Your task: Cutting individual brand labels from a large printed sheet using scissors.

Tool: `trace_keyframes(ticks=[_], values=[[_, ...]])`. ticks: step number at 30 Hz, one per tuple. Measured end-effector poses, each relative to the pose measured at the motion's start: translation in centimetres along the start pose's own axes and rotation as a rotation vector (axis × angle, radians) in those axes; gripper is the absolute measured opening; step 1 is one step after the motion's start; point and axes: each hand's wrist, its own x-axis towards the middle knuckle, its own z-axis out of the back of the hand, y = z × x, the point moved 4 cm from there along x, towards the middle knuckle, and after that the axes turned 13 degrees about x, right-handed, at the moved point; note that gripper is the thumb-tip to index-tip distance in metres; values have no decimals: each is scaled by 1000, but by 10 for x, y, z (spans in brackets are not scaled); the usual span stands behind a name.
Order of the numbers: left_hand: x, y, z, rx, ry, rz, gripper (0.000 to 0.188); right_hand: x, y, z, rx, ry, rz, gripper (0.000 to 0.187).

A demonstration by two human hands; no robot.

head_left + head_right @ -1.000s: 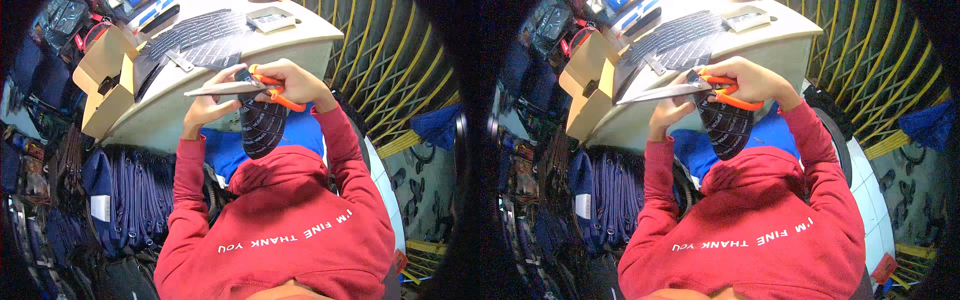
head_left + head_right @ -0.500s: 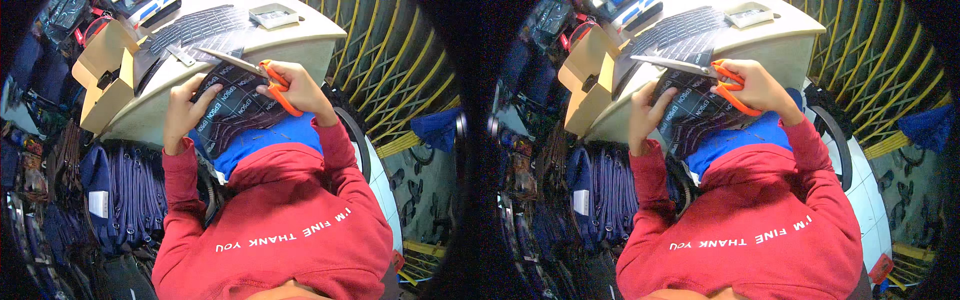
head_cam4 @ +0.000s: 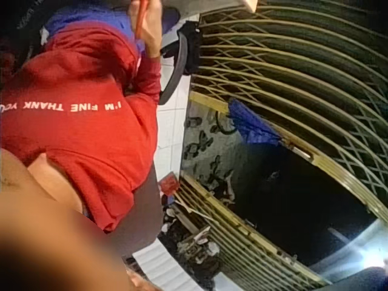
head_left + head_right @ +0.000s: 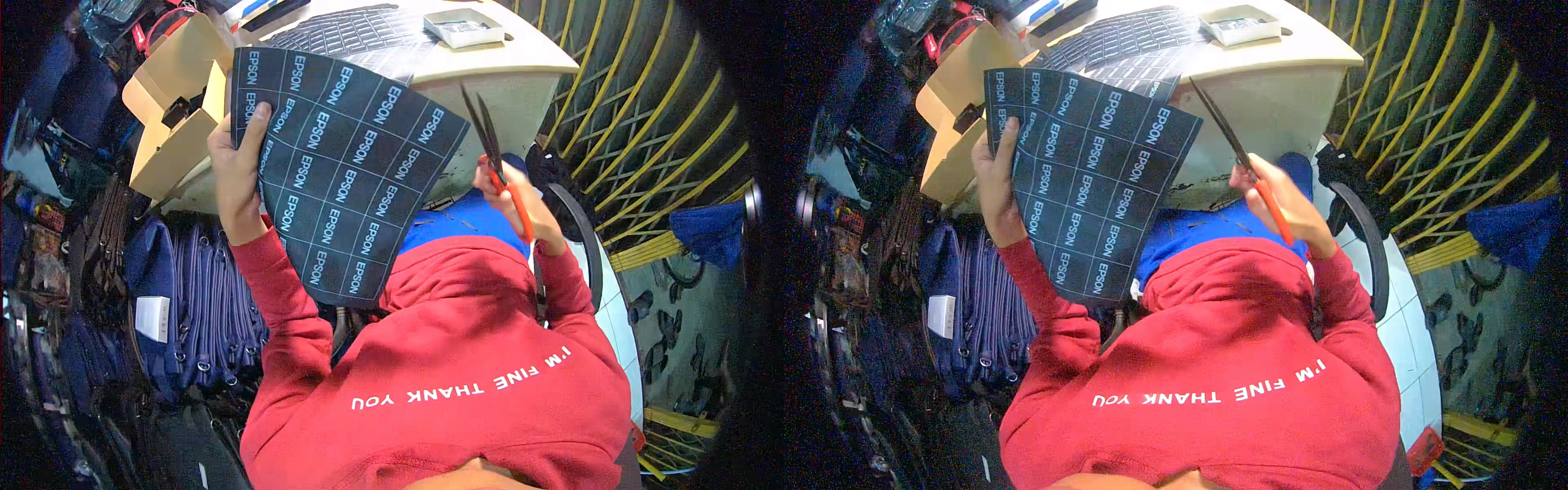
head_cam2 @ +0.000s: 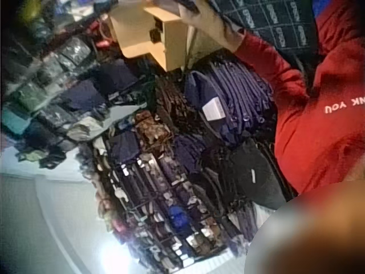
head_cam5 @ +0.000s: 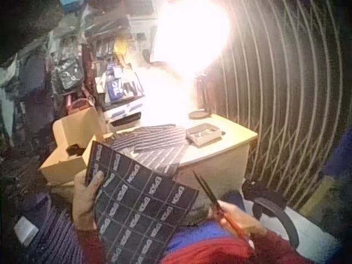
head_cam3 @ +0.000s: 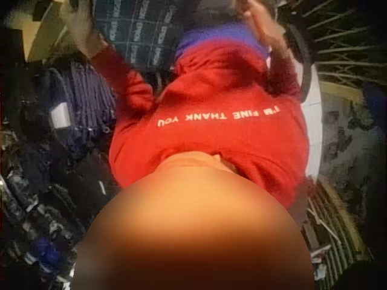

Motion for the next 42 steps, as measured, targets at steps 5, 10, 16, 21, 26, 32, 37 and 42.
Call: trace_keyframes(ticks=[5,10,16,21,26,32,37,42], values=[[4,5,12,-28,-23,-6,18,-19,-15,4,-61,215,-184,64],[4,8,15,-47,-7,6,18,-25,-13,8,-16,319,-188,61],[2,2,9,-9,27,32,18,-12,-3,8,-172,431,-102,55],[1,2,4,-49,48,56,20,-1,17,0,-234,444,-96,61],[1,1,2,-35,73,65,19,2,16,-2,-222,474,-96,66],[3,6,4,18,110,66,16,3,14,-3,-210,501,-91,67],[0,1,-5,-49,99,78,15,2,5,0,-191,457,-54,66],[2,6,-1,-24,103,71,15,2,4,-1,-114,467,-177,73]])
